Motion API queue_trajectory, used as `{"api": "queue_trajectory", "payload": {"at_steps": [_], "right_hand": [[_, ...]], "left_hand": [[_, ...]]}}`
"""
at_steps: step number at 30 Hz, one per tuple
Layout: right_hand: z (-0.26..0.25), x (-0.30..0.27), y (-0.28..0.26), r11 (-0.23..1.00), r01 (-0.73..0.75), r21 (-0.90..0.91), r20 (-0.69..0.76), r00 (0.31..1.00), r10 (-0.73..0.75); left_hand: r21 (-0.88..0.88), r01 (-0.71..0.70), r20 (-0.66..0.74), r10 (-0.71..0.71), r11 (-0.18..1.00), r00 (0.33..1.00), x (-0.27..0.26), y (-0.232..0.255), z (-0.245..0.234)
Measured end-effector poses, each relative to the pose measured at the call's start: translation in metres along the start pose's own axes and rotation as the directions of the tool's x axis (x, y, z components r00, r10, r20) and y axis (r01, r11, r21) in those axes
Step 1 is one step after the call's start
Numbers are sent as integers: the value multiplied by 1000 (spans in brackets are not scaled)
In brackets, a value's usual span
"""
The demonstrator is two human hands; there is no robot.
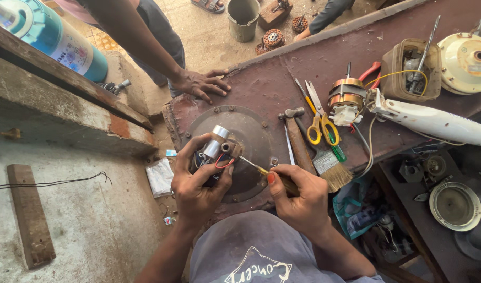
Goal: The person repairs a small cylindrical electrical component, likely a motor or fan part. They use a screwdriver to adjust internal connections, strip wires with pliers, and twist wires together by hand.
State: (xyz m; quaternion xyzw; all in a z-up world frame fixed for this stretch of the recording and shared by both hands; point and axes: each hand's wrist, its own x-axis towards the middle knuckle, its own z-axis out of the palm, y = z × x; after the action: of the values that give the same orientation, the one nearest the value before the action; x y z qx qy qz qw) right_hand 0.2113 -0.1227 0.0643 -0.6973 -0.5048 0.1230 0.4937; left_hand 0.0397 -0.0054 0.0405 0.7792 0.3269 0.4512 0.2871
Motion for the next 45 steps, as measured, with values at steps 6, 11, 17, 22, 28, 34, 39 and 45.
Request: {"api": "queue_trajectory", "payload": {"at_steps": [6, 11, 17, 22, 28, 34, 39, 45], "right_hand": [[-1, 1, -1, 1000, -6, 7, 4, 1000, 6], [0, 1, 0, 1000, -4, 10, 3, 1000, 4], [1, 1, 0, 1000, 4, 11, -2, 1000, -4], [0, -1, -1, 1000, -9, 8, 0, 1000, 9], [-4, 0, -1, 994, 70, 85, -1, 998, -70], [-1, -1, -1, 987, 157, 45, -42, 987, -155], [-2, 0, 0, 998, 68, 20, -1, 998, -68], [-7, 3, -1, 974, 225, 3, -43, 974, -225]], "left_hand": [[-16, -1, 2, 1, 1000, 1000, 2, 0, 0], [-12, -4, 5, 4, 1000, 1000, 2, 0, -1], [-1, -1, 0, 1, 1000, 1000, 2, 2, 0], [11, 1, -9, -1, 1000, 1000, 1, 2, 1], [11, -10, -19, 10, 1000, 1000, 1, 0, 2], [37, -16, 4, 16, 999, 1000, 1, 1, 0], [16, 2, 2, -2, 1000, 1000, -1, 0, 1], [17, -14, -1, 14, 1000, 1000, 0, -1, 2]]}}
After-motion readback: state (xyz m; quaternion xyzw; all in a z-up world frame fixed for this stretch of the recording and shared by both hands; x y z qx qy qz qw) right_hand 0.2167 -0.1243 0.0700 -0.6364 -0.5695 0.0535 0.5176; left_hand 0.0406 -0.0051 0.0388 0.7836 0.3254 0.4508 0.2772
